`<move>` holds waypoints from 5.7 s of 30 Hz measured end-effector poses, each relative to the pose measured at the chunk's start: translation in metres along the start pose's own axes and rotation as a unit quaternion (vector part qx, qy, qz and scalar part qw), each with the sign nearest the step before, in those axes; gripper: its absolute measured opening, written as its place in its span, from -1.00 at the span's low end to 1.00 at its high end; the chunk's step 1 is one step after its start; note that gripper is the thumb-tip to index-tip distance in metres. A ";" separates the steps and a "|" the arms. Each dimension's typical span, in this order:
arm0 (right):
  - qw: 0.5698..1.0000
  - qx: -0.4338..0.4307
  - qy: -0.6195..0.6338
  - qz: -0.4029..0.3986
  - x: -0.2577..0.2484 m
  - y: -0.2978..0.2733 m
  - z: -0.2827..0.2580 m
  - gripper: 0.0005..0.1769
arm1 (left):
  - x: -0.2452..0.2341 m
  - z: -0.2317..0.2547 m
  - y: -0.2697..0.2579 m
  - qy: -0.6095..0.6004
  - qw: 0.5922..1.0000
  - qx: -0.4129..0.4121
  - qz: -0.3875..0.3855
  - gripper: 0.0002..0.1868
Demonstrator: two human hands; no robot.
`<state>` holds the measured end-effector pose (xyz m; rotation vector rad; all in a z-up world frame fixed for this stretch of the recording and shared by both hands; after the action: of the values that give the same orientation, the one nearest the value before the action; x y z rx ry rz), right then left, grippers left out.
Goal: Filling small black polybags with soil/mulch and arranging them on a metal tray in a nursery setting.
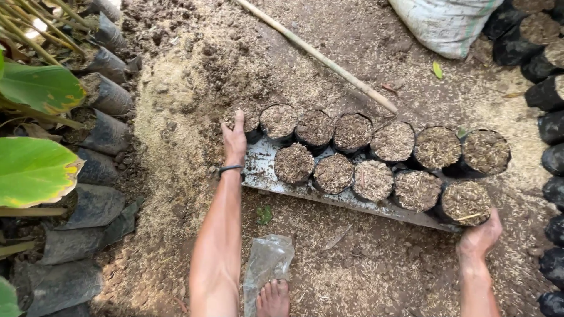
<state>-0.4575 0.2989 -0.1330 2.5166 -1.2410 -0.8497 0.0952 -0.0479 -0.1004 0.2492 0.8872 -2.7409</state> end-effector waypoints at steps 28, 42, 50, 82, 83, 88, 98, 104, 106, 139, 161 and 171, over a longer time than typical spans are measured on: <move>0.992 0.083 0.076 0.051 0.000 -0.037 -0.019 -0.11 | 0.230 -0.109 -0.324 0.212 0.893 -0.007 -0.398 0.19; 0.988 0.119 0.059 0.072 -0.002 -0.048 -0.017 -0.19 | 0.251 -0.139 -0.315 0.135 0.866 -0.015 -0.482 0.26; 0.990 0.115 0.045 0.070 -0.005 -0.050 -0.008 -0.19 | 0.186 -0.133 -0.287 0.136 0.949 -0.020 -0.284 -0.27; 0.995 0.064 0.001 0.074 0.001 -0.051 0.004 -0.32 | 0.137 -0.143 -0.212 0.103 0.977 0.137 -0.130 0.01; 0.995 0.065 0.003 0.072 0.002 -0.052 -0.003 -0.32 | 0.133 -0.141 -0.217 0.104 0.977 0.136 -0.127 0.01; 0.996 0.055 -0.010 0.074 -0.003 -0.052 -0.027 -0.32 | 0.125 -0.135 -0.218 0.076 0.974 0.134 -0.168 -0.16; 0.996 0.043 -0.018 0.073 0.002 -0.053 0.014 -0.32 | 0.061 -0.131 -0.112 0.036 0.990 0.133 -0.016 0.05; 0.996 0.038 -0.037 0.073 0.001 -0.057 0.017 -0.31 | 0.077 -0.152 -0.120 0.073 0.985 0.144 -0.059 -0.04; 0.996 0.036 -0.034 0.072 0.000 -0.057 0.017 -0.31 | 0.078 -0.157 -0.118 0.137 0.973 0.184 -0.037 -0.23; 0.868 -0.043 -0.139 0.475 -0.302 -0.014 -0.074 0.09 | 0.302 -0.175 -0.410 0.434 0.593 0.338 -0.587 -0.57; 0.974 -0.008 0.160 -0.163 0.057 -0.185 -0.062 0.26 | 0.194 -0.133 -0.358 0.287 0.593 0.612 -0.436 -0.32; 0.959 -0.001 0.154 -0.238 0.081 -0.182 -0.086 0.05 | 0.192 -0.178 -0.321 0.197 0.651 0.679 -0.276 -0.60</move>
<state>-0.2493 0.3439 -0.1724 2.8509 -0.5453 -0.5050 -0.1649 0.2746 -0.1110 0.9482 -1.5356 -3.2808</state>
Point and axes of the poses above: each hand's wrist, its own y-axis towards the middle knuckle, its own x-axis out of the palm, z = x × y, the point moved 8 cm from there along y, towards the middle knuckle, and after that the axes turned 12 degrees about -x, right-handed, at the moved point
